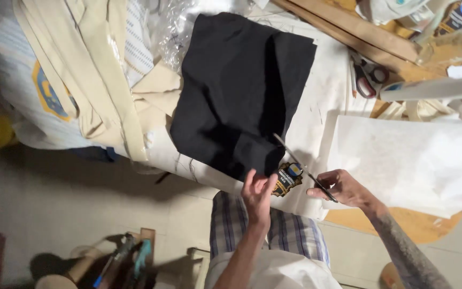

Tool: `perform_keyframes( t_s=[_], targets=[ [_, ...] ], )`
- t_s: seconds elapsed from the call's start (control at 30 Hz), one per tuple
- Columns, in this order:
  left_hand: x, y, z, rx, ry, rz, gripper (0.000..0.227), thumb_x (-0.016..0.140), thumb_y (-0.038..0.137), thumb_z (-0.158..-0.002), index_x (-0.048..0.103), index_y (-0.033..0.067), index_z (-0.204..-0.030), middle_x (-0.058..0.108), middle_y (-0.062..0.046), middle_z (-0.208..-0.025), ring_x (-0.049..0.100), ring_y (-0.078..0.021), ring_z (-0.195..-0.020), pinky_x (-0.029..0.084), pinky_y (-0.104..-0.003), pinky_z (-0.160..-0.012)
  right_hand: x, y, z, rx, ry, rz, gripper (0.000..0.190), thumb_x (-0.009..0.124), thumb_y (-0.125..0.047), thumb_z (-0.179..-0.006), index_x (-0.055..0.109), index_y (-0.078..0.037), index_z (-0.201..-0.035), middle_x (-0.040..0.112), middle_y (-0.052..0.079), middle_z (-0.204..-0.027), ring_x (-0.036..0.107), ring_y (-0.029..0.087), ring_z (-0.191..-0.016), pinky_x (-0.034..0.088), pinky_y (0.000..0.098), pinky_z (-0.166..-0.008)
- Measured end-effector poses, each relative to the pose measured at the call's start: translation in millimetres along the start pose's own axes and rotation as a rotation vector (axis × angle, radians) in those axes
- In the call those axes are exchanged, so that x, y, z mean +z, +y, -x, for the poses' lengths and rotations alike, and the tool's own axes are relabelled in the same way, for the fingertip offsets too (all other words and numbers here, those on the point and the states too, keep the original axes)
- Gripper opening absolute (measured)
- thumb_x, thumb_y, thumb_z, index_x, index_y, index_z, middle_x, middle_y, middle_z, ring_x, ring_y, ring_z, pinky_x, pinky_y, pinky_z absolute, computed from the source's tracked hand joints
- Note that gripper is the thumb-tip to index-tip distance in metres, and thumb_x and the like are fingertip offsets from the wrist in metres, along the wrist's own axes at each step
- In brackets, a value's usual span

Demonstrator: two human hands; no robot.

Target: The person places a black fabric patch with a logo onto a larger piece of black fabric on a workbench. Using scissors, they carefully cut around the edges of the patch to separate it from the main fabric. The person then lifts the cut patch and continues to trim the remaining fabric.

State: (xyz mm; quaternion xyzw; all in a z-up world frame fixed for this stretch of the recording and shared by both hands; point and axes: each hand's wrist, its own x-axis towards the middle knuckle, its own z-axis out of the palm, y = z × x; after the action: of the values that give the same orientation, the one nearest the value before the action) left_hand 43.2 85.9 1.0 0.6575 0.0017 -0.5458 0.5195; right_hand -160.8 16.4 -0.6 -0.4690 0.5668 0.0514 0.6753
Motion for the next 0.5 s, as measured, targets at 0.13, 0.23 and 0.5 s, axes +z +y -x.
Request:
perform_keyframes(
  t_s=[0.13, 0.23, 0.5],
  targets=[
    [-10.0, -18.5, -35.7, 0.005, -0.048, 0.053, 0.06, 0.078, 0.008, -0.068, 0.047, -0.0001, -0.119, 0.06, -0.017, -0.085, 0.061, -0.0218, -0.084, 0.052, -0.039, -0.08, 13.5, -12.9, -9.2, 0.028, -0.127, -0.004, 0.034, 0.074, -0.036, -0.071, 0.065, -0.004, -0.064, 0.06, 0.01, -0.053, 0.059, 0.019, -0.053, 0.048, 0.0278, -0.049],
    [-27.2, -36.4, -47.7, -0.014, 0.004, 0.084, 0.052, 0.075, 0.005, -0.07, 0.049, 0.0026, -0.115, 0.059, -0.011, -0.078, 0.059, -0.0164, -0.076, 0.053, -0.035, -0.078, 20.6, -51.1, -2.5, 0.102, -0.246, 0.01, 0.04, 0.071, -0.043, -0.07, 0.061, -0.004, -0.069, 0.059, 0.009, -0.056, 0.057, 0.02, -0.058, 0.045, 0.0275, -0.053],
    [-40.1, 13.9, -35.1, 0.024, 0.079, 0.174, 0.041, 0.07, -0.001, -0.073, 0.057, 0.01, -0.11, 0.06, -0.003, -0.08, 0.056, -0.0098, -0.08, 0.049, -0.039, -0.089, 25.9, -31.8, -32.3, 0.0, -0.255, 0.045, 0.044, 0.067, -0.046, -0.071, 0.059, -0.004, -0.061, 0.059, 0.009, -0.051, 0.055, 0.019, -0.049, 0.042, 0.0252, -0.044]
  ],
)
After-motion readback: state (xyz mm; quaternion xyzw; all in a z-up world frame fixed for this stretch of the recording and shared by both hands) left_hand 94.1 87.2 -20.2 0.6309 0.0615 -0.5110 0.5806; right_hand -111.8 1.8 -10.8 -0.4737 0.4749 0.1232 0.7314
